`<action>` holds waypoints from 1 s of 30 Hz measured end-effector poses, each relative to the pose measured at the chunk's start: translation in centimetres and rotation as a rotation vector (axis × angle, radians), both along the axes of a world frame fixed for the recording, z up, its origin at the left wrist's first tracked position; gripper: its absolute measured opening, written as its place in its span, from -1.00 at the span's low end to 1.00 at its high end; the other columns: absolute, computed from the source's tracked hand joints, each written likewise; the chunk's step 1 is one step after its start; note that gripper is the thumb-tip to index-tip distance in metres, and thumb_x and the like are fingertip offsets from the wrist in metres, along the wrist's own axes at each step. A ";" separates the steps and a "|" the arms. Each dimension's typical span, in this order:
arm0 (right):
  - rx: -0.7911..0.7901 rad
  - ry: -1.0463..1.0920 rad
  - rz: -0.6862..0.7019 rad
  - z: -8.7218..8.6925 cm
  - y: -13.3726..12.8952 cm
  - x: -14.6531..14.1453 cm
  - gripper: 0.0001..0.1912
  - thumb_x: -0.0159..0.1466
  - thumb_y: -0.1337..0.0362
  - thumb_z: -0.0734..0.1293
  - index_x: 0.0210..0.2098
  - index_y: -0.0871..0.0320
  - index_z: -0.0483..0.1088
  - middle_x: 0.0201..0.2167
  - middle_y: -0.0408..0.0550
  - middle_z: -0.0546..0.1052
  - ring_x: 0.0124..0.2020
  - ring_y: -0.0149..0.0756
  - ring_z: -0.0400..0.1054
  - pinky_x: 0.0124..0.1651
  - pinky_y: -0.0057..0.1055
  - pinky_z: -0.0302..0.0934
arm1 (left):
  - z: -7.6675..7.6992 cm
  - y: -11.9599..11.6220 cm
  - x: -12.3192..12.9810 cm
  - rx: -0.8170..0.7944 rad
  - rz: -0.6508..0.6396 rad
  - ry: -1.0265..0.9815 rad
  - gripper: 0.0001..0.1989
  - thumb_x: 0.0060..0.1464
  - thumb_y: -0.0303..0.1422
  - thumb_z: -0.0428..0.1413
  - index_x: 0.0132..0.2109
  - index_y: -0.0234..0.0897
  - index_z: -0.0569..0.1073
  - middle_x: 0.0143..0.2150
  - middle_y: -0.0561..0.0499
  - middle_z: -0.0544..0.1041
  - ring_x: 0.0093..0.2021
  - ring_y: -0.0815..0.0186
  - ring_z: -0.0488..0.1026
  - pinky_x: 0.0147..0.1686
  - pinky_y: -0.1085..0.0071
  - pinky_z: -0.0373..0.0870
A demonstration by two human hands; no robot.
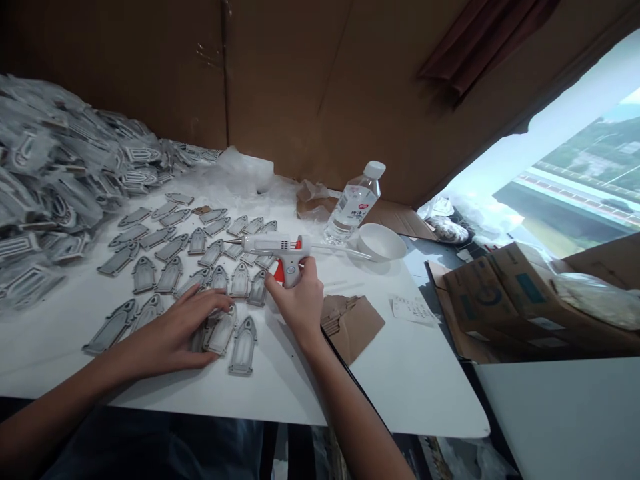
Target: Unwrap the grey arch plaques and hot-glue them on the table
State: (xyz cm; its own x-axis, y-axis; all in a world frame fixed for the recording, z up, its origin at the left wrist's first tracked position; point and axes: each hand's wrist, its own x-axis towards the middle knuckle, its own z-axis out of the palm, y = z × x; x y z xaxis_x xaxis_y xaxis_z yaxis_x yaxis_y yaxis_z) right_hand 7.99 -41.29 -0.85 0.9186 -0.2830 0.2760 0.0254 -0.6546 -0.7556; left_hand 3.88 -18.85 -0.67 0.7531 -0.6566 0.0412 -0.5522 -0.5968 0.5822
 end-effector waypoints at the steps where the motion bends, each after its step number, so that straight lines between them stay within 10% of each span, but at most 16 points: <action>1: -0.005 0.000 0.000 0.1 0.0 0.0 -0.59 -0.02 0.03 0.37 -0.34 0.13 0.17 -0.55 -0.25 0.31 -0.55 -0.43 0.14 -0.47 -0.48 0.02 | 0.2 -0.1 0.0 -0.006 0.005 0.011 -0.52 -0.03 -0.28 0.14 0.06 -0.15 0.23 0.10 -0.02 0.35 0.22 0.14 0.21 0.33 -0.08 -0.23; 11: -0.141 -0.075 -0.032 0.1 -0.2 0.0 -0.61 0.00 0.05 0.36 -0.37 0.12 0.14 -0.57 -0.26 0.28 -0.59 -0.46 0.10 -0.49 -0.48 0.02 | 1.9 3.4 0.8 -0.072 0.528 -0.107 -0.35 -0.09 -0.16 0.19 0.11 -0.12 0.11 0.14 -0.07 0.25 0.05 0.11 0.35 -0.15 0.31 0.41; 17: -0.329 -0.173 0.016 -0.6 0.6 -0.4 -0.61 0.01 0.09 0.36 -0.36 0.11 0.09 -0.61 -0.29 0.26 -0.66 -0.48 0.09 -0.55 -0.52 -0.01 | 3.3 3.8 2.5 0.017 0.498 -0.090 -0.37 -0.11 -0.18 0.19 0.09 -0.16 0.12 0.12 -0.09 0.24 0.11 0.06 0.26 -0.08 0.23 0.36; 30: -0.462 -0.277 0.220 -1.6 1.4 -0.9 -0.70 0.10 0.17 0.31 -0.35 0.12 0.07 -0.68 -0.35 0.18 -0.73 -0.50 0.10 -0.62 -0.56 -0.02 | 1.1 3.3 2.4 -0.007 0.406 -0.203 -0.35 -0.14 -0.29 0.17 0.08 -0.18 0.07 0.05 -0.05 0.28 0.11 0.17 0.24 0.10 0.16 0.24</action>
State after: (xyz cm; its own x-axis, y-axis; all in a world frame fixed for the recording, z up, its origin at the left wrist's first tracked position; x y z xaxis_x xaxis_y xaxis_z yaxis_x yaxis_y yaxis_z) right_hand 7.06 -39.93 -2.49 0.8182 0.1130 0.5638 0.3537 -0.8719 -0.3385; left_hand 6.32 -15.55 0.42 0.9259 -0.3086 0.2180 -0.3773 -0.7853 0.4908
